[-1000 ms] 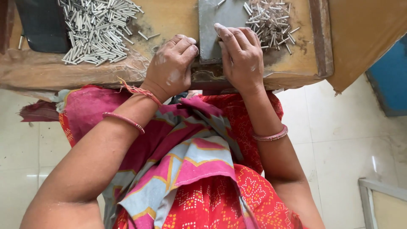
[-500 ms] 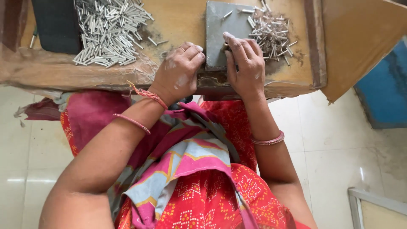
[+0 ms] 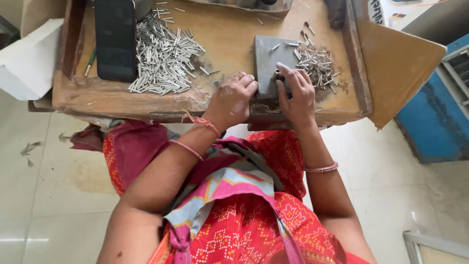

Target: The person sits at a workbench and assembles small metal cylindrical parts one at a time, picking a piece from a pile, working it between the fingers, and pressing it into a hole in a gray stone block on the bench. Finished pieces accumulate in a pile beside the block.

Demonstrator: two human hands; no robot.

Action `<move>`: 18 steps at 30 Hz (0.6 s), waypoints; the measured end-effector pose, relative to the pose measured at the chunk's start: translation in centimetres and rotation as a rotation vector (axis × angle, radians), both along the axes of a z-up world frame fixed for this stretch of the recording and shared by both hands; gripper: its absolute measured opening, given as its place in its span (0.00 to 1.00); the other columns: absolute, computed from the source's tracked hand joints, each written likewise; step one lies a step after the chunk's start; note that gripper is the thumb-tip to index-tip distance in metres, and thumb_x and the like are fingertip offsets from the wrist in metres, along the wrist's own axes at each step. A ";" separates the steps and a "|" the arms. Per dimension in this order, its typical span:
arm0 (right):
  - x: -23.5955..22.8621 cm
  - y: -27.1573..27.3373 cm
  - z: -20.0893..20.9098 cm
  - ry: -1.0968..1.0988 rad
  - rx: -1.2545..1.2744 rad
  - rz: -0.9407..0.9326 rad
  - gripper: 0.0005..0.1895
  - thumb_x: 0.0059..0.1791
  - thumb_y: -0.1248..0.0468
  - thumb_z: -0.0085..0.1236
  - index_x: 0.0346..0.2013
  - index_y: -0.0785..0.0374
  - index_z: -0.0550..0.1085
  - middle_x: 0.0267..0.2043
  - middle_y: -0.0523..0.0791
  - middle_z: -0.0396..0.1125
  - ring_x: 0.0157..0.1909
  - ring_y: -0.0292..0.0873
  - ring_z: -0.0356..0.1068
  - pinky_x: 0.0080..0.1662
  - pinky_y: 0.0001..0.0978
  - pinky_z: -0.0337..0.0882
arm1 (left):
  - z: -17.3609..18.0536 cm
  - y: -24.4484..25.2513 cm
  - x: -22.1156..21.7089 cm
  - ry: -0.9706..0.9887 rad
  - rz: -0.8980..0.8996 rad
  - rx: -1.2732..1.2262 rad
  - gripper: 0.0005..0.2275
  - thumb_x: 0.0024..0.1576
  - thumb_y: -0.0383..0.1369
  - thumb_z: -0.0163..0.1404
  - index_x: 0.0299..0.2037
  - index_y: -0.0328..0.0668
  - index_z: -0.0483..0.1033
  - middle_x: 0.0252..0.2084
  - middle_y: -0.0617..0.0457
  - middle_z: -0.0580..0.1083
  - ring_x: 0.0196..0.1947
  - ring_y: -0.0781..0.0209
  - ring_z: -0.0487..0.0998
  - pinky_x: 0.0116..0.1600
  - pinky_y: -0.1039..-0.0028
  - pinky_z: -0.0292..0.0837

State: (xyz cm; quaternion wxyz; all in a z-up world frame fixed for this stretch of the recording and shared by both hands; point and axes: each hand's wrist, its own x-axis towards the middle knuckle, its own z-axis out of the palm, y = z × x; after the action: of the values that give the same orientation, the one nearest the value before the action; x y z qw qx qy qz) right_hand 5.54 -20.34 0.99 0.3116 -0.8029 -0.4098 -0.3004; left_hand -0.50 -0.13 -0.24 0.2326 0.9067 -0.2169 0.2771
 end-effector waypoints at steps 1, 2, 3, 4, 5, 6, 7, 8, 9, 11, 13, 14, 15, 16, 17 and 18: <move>-0.1 0.1 0.1 -0.005 0.009 -0.009 0.20 0.53 0.74 0.57 0.61 0.66 0.72 0.52 0.52 0.72 0.51 0.54 0.72 0.55 0.44 0.72 | 0.0 0.1 0.0 -0.005 -0.009 0.009 0.11 0.46 0.23 0.50 0.40 0.33 0.75 0.44 0.43 0.74 0.51 0.44 0.74 0.57 0.60 0.71; -0.1 0.1 0.3 0.014 0.006 -0.012 0.20 0.53 0.74 0.57 0.61 0.66 0.72 0.52 0.52 0.73 0.51 0.55 0.71 0.55 0.43 0.72 | 0.0 0.1 -0.1 -0.013 -0.009 0.002 0.11 0.46 0.23 0.50 0.40 0.33 0.75 0.44 0.44 0.74 0.51 0.44 0.74 0.58 0.60 0.71; 0.1 0.2 0.5 0.026 0.006 -0.016 0.20 0.52 0.74 0.56 0.60 0.66 0.72 0.52 0.52 0.73 0.51 0.55 0.71 0.55 0.42 0.72 | 0.2 0.1 0.2 -0.028 -0.009 -0.002 0.11 0.46 0.23 0.50 0.40 0.34 0.75 0.44 0.44 0.74 0.51 0.44 0.74 0.58 0.60 0.71; 0.3 0.4 0.6 0.015 0.017 -0.025 0.20 0.52 0.74 0.56 0.60 0.66 0.72 0.52 0.52 0.73 0.51 0.55 0.71 0.55 0.42 0.72 | 0.3 0.3 0.5 -0.039 -0.018 0.008 0.11 0.46 0.23 0.50 0.40 0.34 0.75 0.44 0.44 0.74 0.51 0.44 0.74 0.58 0.60 0.71; 0.2 0.3 0.5 -0.007 0.006 -0.018 0.20 0.52 0.74 0.56 0.60 0.66 0.72 0.52 0.52 0.73 0.51 0.54 0.72 0.55 0.43 0.72 | 0.0 0.2 0.5 -0.048 -0.020 -0.003 0.12 0.45 0.23 0.50 0.40 0.33 0.75 0.44 0.43 0.74 0.51 0.45 0.74 0.58 0.60 0.71; 0.1 0.2 0.3 -0.029 -0.005 -0.010 0.20 0.52 0.74 0.56 0.60 0.66 0.72 0.53 0.52 0.73 0.51 0.54 0.72 0.55 0.43 0.72 | -0.3 0.2 0.6 -0.056 -0.023 -0.015 0.13 0.45 0.23 0.49 0.41 0.33 0.75 0.45 0.43 0.75 0.51 0.45 0.74 0.57 0.61 0.71; 0.0 0.3 0.3 -0.027 -0.008 -0.017 0.20 0.52 0.74 0.56 0.60 0.66 0.72 0.53 0.52 0.73 0.51 0.54 0.72 0.55 0.43 0.72 | -0.2 0.3 0.4 -0.054 -0.029 -0.019 0.13 0.45 0.23 0.49 0.41 0.33 0.75 0.45 0.43 0.75 0.51 0.45 0.74 0.57 0.61 0.71; 0.0 0.4 0.2 -0.013 -0.011 -0.026 0.20 0.52 0.74 0.56 0.60 0.66 0.72 0.52 0.51 0.73 0.51 0.54 0.72 0.55 0.42 0.72 | -0.2 0.3 0.3 -0.042 -0.024 -0.024 0.12 0.45 0.23 0.49 0.41 0.33 0.75 0.45 0.43 0.75 0.51 0.45 0.74 0.57 0.61 0.71; 0.0 0.3 0.2 -0.003 -0.015 -0.036 0.20 0.52 0.74 0.56 0.60 0.66 0.72 0.52 0.51 0.73 0.50 0.54 0.72 0.55 0.42 0.72 | -0.1 0.3 0.3 -0.034 -0.019 -0.032 0.12 0.46 0.23 0.49 0.41 0.33 0.76 0.45 0.43 0.75 0.52 0.45 0.74 0.57 0.61 0.71; 0.1 0.4 0.2 -0.005 -0.015 -0.043 0.20 0.52 0.74 0.56 0.60 0.66 0.73 0.51 0.51 0.73 0.50 0.54 0.72 0.55 0.42 0.72 | 0.0 0.1 0.1 -0.034 -0.020 -0.031 0.12 0.45 0.23 0.50 0.40 0.33 0.76 0.44 0.43 0.75 0.51 0.45 0.74 0.57 0.60 0.71; 0.4 0.7 0.3 -0.006 -0.007 -0.044 0.19 0.53 0.74 0.56 0.60 0.66 0.73 0.50 0.51 0.73 0.50 0.54 0.72 0.54 0.42 0.72 | 0.3 0.5 0.4 -0.035 -0.016 -0.022 0.11 0.45 0.23 0.50 0.39 0.33 0.76 0.44 0.43 0.75 0.51 0.45 0.74 0.57 0.60 0.71; 0.6 0.8 0.3 -0.020 -0.001 -0.035 0.19 0.53 0.74 0.56 0.60 0.66 0.73 0.51 0.51 0.73 0.51 0.53 0.73 0.55 0.42 0.72 | 0.4 0.6 0.6 -0.047 -0.021 -0.024 0.12 0.45 0.23 0.50 0.40 0.33 0.76 0.44 0.43 0.74 0.51 0.45 0.74 0.58 0.59 0.70; 0.3 0.5 -0.1 -0.022 0.003 -0.029 0.19 0.52 0.74 0.56 0.59 0.67 0.72 0.51 0.51 0.73 0.51 0.52 0.73 0.56 0.42 0.72 | 0.2 0.5 0.4 -0.049 -0.030 -0.027 0.12 0.44 0.23 0.50 0.40 0.33 0.76 0.43 0.43 0.74 0.51 0.45 0.74 0.58 0.59 0.70; 0.2 0.7 0.0 -0.012 0.003 -0.034 0.19 0.52 0.74 0.56 0.59 0.67 0.72 0.51 0.51 0.73 0.51 0.52 0.73 0.56 0.42 0.72 | 0.0 0.7 0.3 -0.039 -0.034 -0.027 0.12 0.44 0.23 0.50 0.40 0.33 0.76 0.43 0.43 0.74 0.51 0.45 0.74 0.58 0.59 0.70; -0.1 0.6 0.2 0.000 -0.011 -0.045 0.20 0.52 0.74 0.56 0.60 0.68 0.72 0.51 0.51 0.73 0.51 0.54 0.72 0.56 0.42 0.72 | -0.1 0.6 0.1 -0.024 -0.035 -0.053 0.12 0.45 0.23 0.50 0.40 0.33 0.76 0.44 0.43 0.74 0.51 0.44 0.74 0.58 0.59 0.71; -0.4 0.5 0.4 0.012 -0.024 -0.057 0.20 0.52 0.74 0.56 0.60 0.68 0.72 0.50 0.52 0.73 0.50 0.55 0.71 0.55 0.42 0.72 | -0.2 0.4 -0.1 -0.009 -0.035 -0.078 0.12 0.46 0.23 0.49 0.41 0.33 0.75 0.45 0.43 0.74 0.52 0.44 0.74 0.58 0.59 0.71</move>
State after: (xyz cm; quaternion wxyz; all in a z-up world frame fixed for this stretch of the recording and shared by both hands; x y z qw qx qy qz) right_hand 5.14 -19.88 1.37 0.2958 -0.8197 -0.3886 -0.2992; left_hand -0.58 0.28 -0.47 0.2717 0.8917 -0.2227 0.2852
